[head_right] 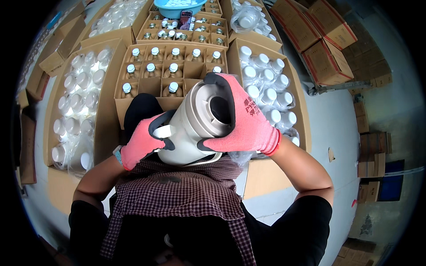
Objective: The person takes a white plastic jug, inserts a metallic interior component, secures a plastic lid, places the jug into a plastic bag, and then puts the bagged jug into a cardboard box.
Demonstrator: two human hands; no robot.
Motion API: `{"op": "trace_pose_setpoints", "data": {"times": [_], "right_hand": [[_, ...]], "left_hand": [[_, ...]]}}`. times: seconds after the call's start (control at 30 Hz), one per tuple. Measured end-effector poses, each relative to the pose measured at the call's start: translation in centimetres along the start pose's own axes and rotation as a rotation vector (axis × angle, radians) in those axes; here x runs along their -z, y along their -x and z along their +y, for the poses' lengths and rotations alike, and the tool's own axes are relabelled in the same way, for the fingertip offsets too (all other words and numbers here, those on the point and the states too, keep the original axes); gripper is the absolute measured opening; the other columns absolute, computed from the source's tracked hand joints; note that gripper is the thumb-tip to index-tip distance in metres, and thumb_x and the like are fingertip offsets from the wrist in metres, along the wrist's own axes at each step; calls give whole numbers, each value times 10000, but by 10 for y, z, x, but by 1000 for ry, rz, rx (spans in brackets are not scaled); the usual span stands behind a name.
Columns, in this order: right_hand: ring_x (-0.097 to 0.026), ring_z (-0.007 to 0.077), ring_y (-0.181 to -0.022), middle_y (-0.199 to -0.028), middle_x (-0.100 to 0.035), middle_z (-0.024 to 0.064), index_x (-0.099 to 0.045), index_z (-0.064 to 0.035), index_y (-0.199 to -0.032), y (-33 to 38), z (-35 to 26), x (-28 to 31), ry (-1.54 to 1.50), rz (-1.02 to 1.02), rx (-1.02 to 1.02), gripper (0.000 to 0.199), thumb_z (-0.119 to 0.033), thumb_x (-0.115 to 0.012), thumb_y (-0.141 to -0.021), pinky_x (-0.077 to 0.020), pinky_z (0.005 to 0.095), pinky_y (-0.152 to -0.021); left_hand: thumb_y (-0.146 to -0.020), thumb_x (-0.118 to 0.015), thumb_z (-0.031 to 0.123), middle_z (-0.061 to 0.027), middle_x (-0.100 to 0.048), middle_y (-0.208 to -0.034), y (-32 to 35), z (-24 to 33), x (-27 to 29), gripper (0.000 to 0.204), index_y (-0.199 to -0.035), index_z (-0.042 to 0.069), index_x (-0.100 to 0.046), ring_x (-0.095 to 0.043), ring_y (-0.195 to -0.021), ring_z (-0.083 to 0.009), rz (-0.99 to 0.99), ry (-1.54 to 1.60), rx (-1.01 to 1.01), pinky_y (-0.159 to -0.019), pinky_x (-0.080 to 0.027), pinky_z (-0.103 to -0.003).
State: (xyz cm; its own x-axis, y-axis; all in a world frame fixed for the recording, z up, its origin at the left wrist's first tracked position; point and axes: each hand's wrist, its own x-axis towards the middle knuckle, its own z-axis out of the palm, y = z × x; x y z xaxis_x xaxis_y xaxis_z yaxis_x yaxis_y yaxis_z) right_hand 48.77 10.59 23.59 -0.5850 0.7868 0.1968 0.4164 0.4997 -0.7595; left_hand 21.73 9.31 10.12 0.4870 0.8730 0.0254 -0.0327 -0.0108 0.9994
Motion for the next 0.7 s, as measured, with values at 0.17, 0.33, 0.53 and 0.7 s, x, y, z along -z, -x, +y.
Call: {"op": "trace_pose_setpoints", "data": {"times": [0.17, 0.33, 0.53, 0.7], "right_hand": [[-473, 382, -1264, -1381, -468, 193, -588, -54, -1211, -2, 4, 39, 199, -171, 162, 495, -258, -790, -807, -380, 427, -1076], [-515, 336, -1215, -1326, -507, 145, -616, -106, -1183, -16, -35, 39, 819, -307, 355, 467, -367, -707, -807, -397, 478, -1012], [-662, 348, -773, -779, -655, 144, -559, -35, -1125, -38, -22, 23, 908, -278, 260, 425, -348, -647, -851, -511, 436, -649], [-667, 352, -848, -863, -672, 187, -568, -38, -1225, -55, 31, 28, 696, -203, 321, 494, -405, -622, -899, -524, 426, -733]], "left_hand": [[-632, -732, 17, -93, -614, -1293, 9, 8, 16, 891, -1469, 1, -426, -565, -1191, -172, -151, 111, 54, -1032, -437, -329], [-660, -776, 193, -58, -658, -1166, 19, 11, 24, 738, -1312, -50, -531, -610, -1067, -135, -113, 114, 118, -945, -489, -302], [-664, -811, 168, -54, -656, -1130, 21, -5, 25, 831, -1404, -32, -488, -611, -980, -108, 36, 78, 195, -810, -518, -255], [-771, -706, -8, 6, -646, -998, 25, 21, -9, 640, -1385, 37, -530, -548, -725, -45, 221, -65, 195, -584, -443, -201]]}}
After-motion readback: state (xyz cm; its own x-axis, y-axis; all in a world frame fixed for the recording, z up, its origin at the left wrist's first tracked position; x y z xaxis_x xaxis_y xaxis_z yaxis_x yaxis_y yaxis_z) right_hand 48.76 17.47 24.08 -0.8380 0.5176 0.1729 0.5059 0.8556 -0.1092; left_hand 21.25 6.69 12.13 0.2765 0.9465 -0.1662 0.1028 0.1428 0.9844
